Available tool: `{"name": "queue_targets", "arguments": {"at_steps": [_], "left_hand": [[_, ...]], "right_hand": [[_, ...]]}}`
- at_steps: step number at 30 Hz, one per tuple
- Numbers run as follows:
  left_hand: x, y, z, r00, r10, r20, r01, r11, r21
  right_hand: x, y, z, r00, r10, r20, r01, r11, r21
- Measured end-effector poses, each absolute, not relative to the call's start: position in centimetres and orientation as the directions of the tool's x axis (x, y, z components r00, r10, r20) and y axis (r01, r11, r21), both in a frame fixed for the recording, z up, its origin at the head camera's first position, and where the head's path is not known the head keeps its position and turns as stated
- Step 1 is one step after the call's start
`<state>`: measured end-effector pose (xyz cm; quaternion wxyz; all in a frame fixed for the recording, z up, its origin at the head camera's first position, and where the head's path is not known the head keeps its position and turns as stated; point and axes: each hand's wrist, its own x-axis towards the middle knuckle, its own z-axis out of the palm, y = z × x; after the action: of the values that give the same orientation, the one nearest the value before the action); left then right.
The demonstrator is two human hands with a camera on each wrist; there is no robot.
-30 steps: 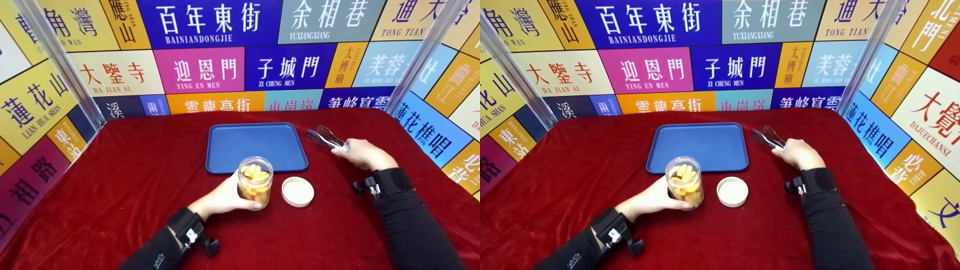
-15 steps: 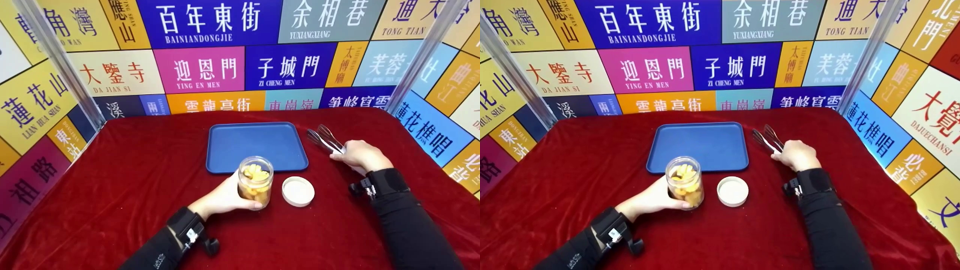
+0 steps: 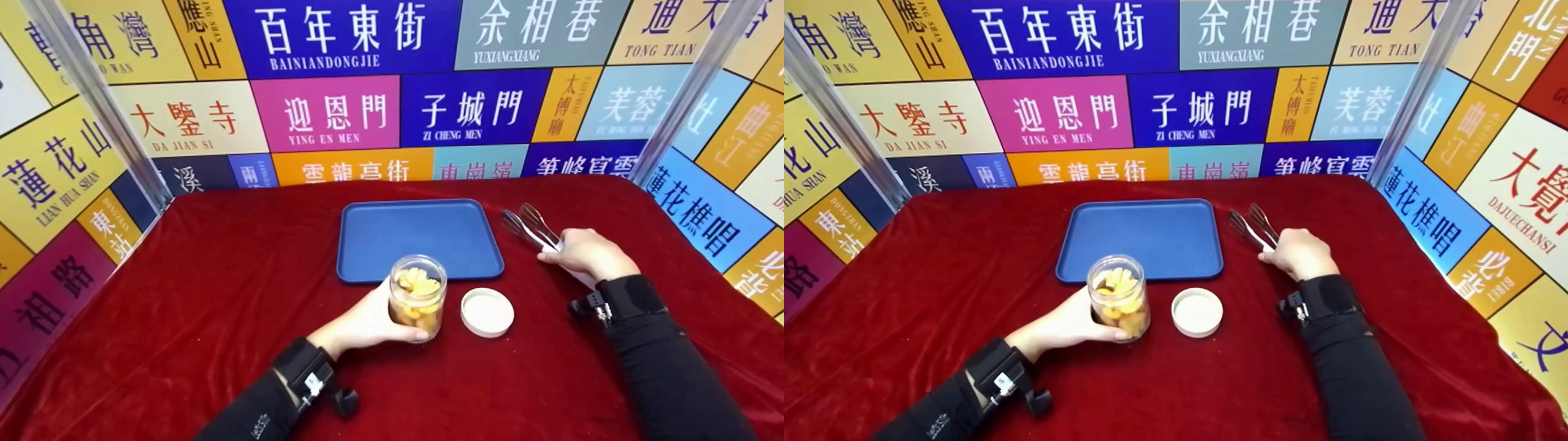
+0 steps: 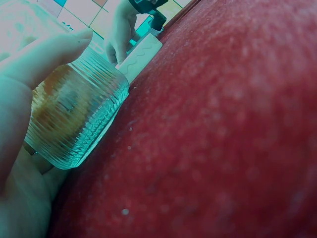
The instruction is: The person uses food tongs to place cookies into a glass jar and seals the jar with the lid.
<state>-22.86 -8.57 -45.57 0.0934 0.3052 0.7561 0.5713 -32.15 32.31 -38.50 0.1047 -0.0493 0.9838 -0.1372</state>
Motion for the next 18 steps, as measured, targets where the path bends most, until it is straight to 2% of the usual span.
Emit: {"name": "queue_targets", "arguments": {"at_steps": [18], "left_hand": [[-22.91,-8.59,-45.61,-0.786,0.579,0.217,0.36,0.142,0.922]], "right_hand": [[-32.26,32.35,-38.63,-0.978,-0.117,-0.171,-0.072,0.966,-0.249]]}}
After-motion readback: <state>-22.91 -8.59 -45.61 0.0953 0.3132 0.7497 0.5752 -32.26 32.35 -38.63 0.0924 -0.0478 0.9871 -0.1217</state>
